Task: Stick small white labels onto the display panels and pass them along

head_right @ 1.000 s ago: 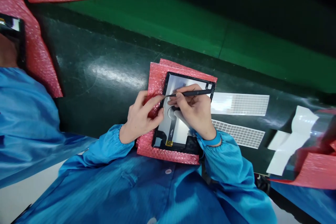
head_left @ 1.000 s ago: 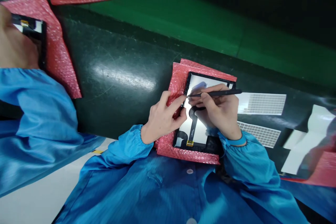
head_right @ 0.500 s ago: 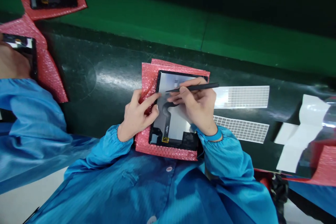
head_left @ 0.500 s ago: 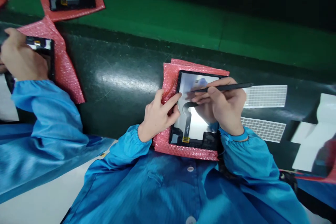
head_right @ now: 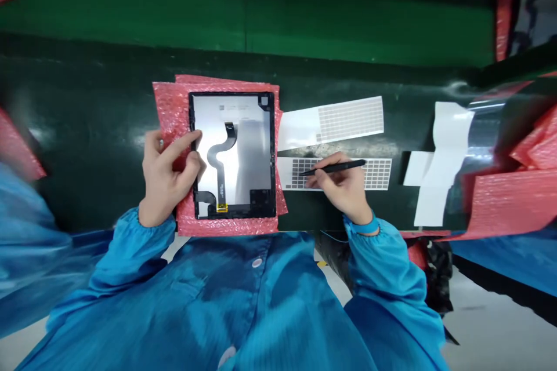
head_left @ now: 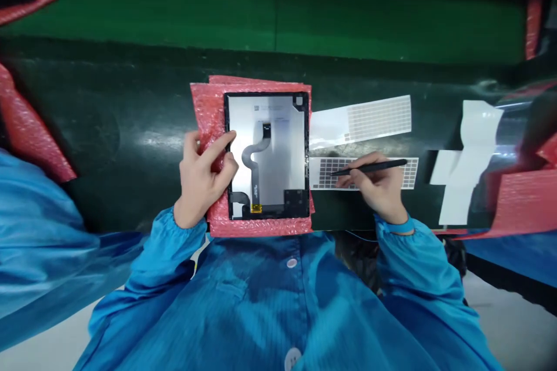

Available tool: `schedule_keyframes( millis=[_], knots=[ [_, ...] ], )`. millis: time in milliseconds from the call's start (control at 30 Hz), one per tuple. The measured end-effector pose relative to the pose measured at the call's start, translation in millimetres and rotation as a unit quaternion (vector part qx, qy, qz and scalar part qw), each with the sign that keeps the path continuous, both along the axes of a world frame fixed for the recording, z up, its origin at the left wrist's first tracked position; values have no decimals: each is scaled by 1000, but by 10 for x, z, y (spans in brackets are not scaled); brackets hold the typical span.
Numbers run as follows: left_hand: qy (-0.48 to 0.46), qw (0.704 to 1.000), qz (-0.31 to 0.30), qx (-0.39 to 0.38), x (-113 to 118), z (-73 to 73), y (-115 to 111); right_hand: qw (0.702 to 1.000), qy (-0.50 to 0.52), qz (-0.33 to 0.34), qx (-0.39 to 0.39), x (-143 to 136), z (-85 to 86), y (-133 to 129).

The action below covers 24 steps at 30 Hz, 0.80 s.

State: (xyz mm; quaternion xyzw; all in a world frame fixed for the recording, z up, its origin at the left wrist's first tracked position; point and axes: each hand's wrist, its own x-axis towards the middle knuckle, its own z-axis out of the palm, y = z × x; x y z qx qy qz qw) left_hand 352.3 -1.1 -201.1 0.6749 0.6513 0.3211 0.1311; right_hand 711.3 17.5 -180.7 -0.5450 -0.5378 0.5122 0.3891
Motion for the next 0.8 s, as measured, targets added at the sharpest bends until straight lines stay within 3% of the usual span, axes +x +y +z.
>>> schedule_keyframes(
  millis=[133, 300, 800],
  knots=[
    [-16, 1000, 6, -16, -13, 24, -40, 999, 6, 23, -35, -36, -173, -186],
    [-9, 1000, 11, -15, -10, 37, -89, 999, -17, 33, -26, -31, -296, -237],
    [5, 1000, 20, -9, 17, 5, -116, 996, -49, 70, -40, -19, -255, -179]
  ],
)
